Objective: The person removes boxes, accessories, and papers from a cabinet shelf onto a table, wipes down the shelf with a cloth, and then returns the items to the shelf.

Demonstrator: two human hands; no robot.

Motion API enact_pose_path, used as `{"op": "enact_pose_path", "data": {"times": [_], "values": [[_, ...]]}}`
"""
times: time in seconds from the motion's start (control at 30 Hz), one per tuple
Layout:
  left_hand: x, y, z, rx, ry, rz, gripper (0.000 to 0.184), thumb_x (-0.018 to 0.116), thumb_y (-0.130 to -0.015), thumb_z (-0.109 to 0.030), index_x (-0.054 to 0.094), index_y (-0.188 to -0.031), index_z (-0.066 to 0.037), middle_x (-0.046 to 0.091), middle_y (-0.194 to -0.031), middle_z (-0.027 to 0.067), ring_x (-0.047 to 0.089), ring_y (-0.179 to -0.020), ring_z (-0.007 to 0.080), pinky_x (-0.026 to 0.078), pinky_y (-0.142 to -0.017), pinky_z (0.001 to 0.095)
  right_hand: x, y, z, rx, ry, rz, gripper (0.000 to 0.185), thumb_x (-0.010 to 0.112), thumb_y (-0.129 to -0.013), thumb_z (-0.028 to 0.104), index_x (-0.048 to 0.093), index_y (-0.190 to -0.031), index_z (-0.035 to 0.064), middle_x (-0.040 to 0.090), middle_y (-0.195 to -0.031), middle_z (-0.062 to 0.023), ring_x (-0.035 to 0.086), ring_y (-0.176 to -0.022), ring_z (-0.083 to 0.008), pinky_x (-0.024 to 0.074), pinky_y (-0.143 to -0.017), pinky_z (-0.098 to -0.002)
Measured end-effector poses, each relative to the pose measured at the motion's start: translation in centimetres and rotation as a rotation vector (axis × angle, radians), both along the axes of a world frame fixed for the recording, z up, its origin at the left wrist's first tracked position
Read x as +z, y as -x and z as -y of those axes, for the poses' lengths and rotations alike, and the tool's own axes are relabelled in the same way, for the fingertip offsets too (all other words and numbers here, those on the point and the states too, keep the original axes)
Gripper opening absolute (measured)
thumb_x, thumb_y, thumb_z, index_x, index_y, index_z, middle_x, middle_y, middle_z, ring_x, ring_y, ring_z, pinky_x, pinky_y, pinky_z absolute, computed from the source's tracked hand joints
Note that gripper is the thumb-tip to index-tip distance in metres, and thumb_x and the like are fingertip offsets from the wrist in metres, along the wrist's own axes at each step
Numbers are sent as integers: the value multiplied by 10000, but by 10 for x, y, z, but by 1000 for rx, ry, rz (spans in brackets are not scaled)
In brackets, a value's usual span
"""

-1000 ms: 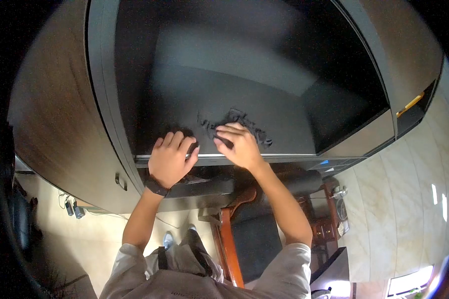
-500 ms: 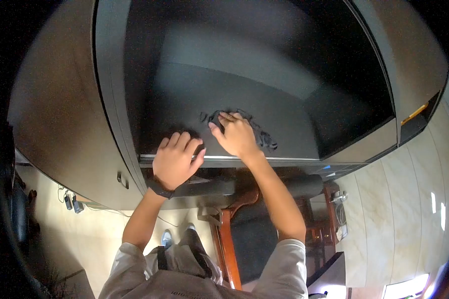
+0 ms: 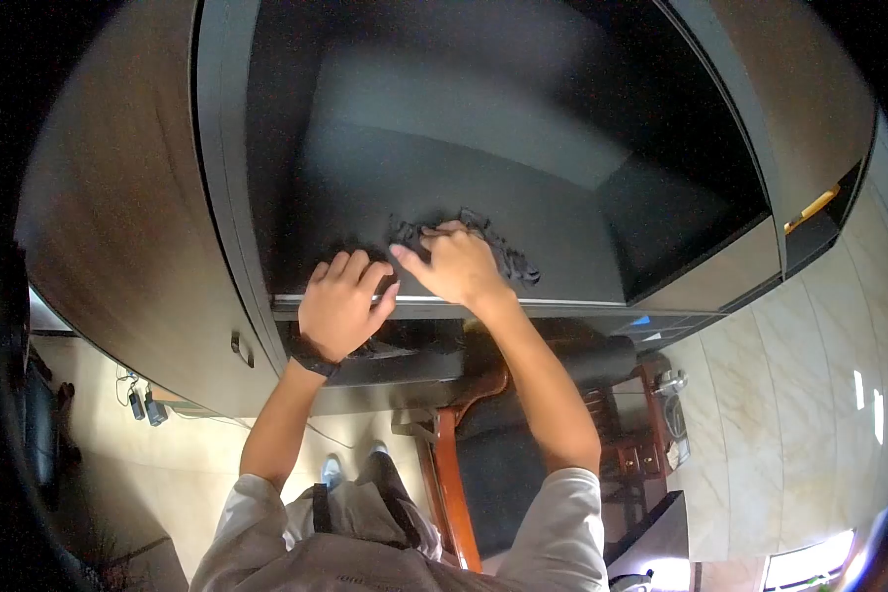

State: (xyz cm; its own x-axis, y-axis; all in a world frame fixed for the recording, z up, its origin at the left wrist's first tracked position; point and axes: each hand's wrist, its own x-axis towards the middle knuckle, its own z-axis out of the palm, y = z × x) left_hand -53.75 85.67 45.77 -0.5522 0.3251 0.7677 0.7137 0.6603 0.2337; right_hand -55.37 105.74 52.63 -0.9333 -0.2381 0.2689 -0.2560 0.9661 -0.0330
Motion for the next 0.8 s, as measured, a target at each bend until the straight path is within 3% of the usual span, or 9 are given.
{"op": "enact_pose_path", "data": {"times": [0.13,0.23,0.27,0.33,0.47,0.6,0.67,0.73,0.8], "values": [[0,0,-1,2,-4,6,194,723,-867,-267,659,-985,-127,576,-891,47,606,-858,249,485,-733,396,-8,2,2,64,-70,-76,768,489,-970,655,754,-1028,-63,733,-1129,-243,651,-1168,-397,481,-1063,-487],[0,-1,0,0,-11,8,191,723,-868,-262,659,-984,-125,576,-891,48,605,-857,251,484,-734,393,-4,20,7,-106,-169,-52,854,452,-950,725,729,-1124,-64,712,-1145,-283,651,-1158,-416,484,-1039,-503],[0,-1,0,0,-12,-8,189,723,-868,-260,659,-983,-123,576,-891,49,604,-857,252,483,-734,392,6,26,9,-149,-129,67,886,436,-945,743,721,-1153,-69,704,-1179,-279,640,-1179,-412,476,-1043,-502],[0,0,0,-9,-15,2,186,723,-869,-258,663,-982,-123,576,-890,50,605,-861,251,482,-735,391,-11,44,0,-120,-155,-68,897,424,-948,745,720,-1162,-74,701,-1191,-277,622,-1207,-408,467,-1046,-510],[-2,0,0,-8,-31,-3,190,723,-867,-265,668,-982,-125,575,-891,49,605,-868,246,482,-740,390,-14,43,3,-121,-156,-45,907,441,-939,746,720,-1148,-92,698,-1192,-283,609,-1229,-400,464,-1046,-512],[-5,3,0,15,-28,-7,222,720,-857,-285,664,-996,-122,579,-903,53,605,-876,247,481,-750,394,-18,22,11,-11,-199,-97,890,505,-911,726,731,-1085,-118,704,-1152,-300,644,-1160,-413,468,-1039,-492],[-5,3,-1,3,-28,10,237,719,-853,-292,664,-1005,-118,581,-905,57,605,-878,248,478,-750,399,-12,13,17,-45,-242,-18,821,565,-910,650,711,-1171,-115,708,-1204,-272,615,-1253,-389,456,-1089,-474],[-4,2,-1,23,-21,-4,234,721,-852,-291,664,-997,-117,578,-898,53,604,-873,245,476,-733,396,-14,22,13,-26,-212,-164,801,555,-920,662,741,-1091,-98,736,-1086,-271,666,-1138,-415,499,-1031,-475],[-3,2,-1,13,-19,5,219,726,-854,-285,666,-986,-122,577,-893,49,605,-867,241,478,-727,391,-8,40,10,-124,-189,-21,855,484,-925,727,769,-964,-78,720,-1068,-311,677,-1101,-430,502,-1005,-497]]}}
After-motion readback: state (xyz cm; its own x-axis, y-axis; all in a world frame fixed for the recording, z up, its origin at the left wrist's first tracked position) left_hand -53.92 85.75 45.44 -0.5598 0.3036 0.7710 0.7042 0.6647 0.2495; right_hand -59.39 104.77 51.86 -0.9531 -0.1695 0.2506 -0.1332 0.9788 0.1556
